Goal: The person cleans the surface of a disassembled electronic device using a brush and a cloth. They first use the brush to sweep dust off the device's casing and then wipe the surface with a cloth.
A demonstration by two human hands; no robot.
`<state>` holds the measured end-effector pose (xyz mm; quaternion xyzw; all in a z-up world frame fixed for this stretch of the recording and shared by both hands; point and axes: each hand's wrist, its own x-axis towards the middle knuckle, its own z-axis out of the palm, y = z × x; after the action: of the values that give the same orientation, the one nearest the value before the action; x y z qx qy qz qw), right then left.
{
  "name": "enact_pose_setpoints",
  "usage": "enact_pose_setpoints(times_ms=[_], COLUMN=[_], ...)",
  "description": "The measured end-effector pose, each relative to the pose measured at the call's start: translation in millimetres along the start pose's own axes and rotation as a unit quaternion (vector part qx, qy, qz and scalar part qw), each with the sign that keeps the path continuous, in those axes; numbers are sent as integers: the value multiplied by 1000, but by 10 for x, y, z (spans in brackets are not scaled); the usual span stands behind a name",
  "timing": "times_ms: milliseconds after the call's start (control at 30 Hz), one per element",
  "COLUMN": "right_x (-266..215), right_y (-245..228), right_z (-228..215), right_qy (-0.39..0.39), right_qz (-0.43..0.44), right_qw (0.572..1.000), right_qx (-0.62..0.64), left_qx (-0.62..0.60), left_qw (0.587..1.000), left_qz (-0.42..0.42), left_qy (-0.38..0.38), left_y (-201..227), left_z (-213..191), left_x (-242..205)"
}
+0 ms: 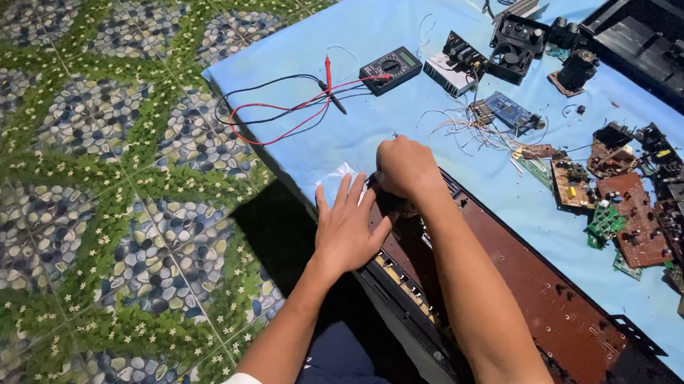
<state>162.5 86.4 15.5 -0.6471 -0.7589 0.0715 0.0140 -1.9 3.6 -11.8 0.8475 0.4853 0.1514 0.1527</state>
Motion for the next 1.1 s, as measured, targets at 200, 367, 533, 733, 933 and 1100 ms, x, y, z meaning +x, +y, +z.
enact_pose_setpoints(times_ms=[200,367,533,733,933,1100], right_x=[25,38,139,293,526,591], right_y=[-50,64,515,815,842,876], right_z=[16,-107,-239,-50,191,231], right_qy=[-4,15,57,39,-1,18], right_qz=[1,39,76,126,122,133], right_qw=[1000,999,994,985,972,974], right_qx=[-23,15,57,112,203,184], left_qx=[-12,-22,-29,-25,-36,-43], left_qw=[1000,1000,999,997,996,998], left_qz=[-1,-2,-4,15,17,10], left_qy=[3,10,29,69,74,52], left_y=[14,10,-8,-38,-29,5], left_z=[-18,-10,-22,57,-28,-106], left_x=[-12,-13,-39,-42,-38,-16])
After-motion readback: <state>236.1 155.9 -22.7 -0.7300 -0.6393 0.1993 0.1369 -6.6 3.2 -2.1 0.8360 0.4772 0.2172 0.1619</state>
